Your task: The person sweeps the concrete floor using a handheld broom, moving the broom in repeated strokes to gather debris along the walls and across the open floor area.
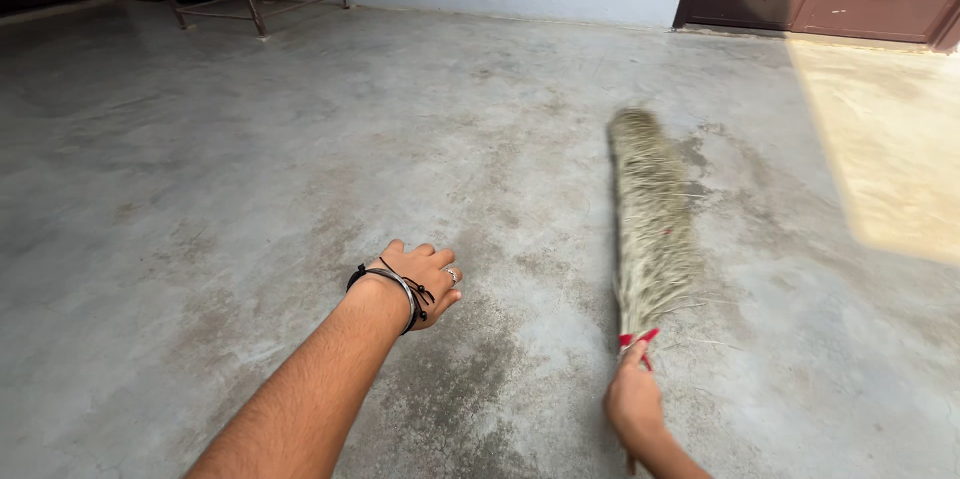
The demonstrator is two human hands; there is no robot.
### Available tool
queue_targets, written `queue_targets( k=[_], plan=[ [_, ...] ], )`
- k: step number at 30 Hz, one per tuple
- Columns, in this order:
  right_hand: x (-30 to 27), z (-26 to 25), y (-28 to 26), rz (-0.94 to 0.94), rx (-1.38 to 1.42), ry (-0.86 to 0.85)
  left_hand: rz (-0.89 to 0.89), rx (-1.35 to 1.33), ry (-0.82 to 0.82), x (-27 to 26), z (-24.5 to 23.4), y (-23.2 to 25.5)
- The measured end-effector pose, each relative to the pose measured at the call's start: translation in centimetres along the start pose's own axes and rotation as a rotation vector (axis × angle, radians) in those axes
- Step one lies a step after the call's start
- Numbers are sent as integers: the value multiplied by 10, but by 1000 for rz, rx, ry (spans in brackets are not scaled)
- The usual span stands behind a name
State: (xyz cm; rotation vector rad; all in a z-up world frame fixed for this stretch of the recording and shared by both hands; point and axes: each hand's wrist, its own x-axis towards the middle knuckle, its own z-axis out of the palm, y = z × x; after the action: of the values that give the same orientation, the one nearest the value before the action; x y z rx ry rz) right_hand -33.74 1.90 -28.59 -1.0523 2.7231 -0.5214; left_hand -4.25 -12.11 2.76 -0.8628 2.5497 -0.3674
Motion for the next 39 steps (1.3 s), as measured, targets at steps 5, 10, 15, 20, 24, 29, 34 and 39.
queue_targets(
  k=[5, 10, 15, 20, 24, 29, 34, 39],
  plan=[
    [-65, 37, -112, -296, 7, -266, -58, 10, -208, 6, -29, 0],
    [-25, 1, -183, -377, 219, -260, -79, -28, -183, 34, -77, 10],
    [-45, -91, -155, -34, 792, -594, -22, -26, -124, 81, -109, 44],
    [-40, -146, -63, 215, 1070, -417, 45, 6, -32, 145, -137, 69],
    [9, -186, 30, 289, 966, 20, 108, 18, 21, 202, -146, 84],
    [96, -204, 117, 314, 458, 473, 210, 175, 135, 266, -150, 89],
    [217, -217, 95, 630, 253, 189, 337, 366, 335, 309, -155, 58],
    [246, -164, 59, 422, -12, 206, 217, 314, 202, 327, -153, 27]
  ],
)
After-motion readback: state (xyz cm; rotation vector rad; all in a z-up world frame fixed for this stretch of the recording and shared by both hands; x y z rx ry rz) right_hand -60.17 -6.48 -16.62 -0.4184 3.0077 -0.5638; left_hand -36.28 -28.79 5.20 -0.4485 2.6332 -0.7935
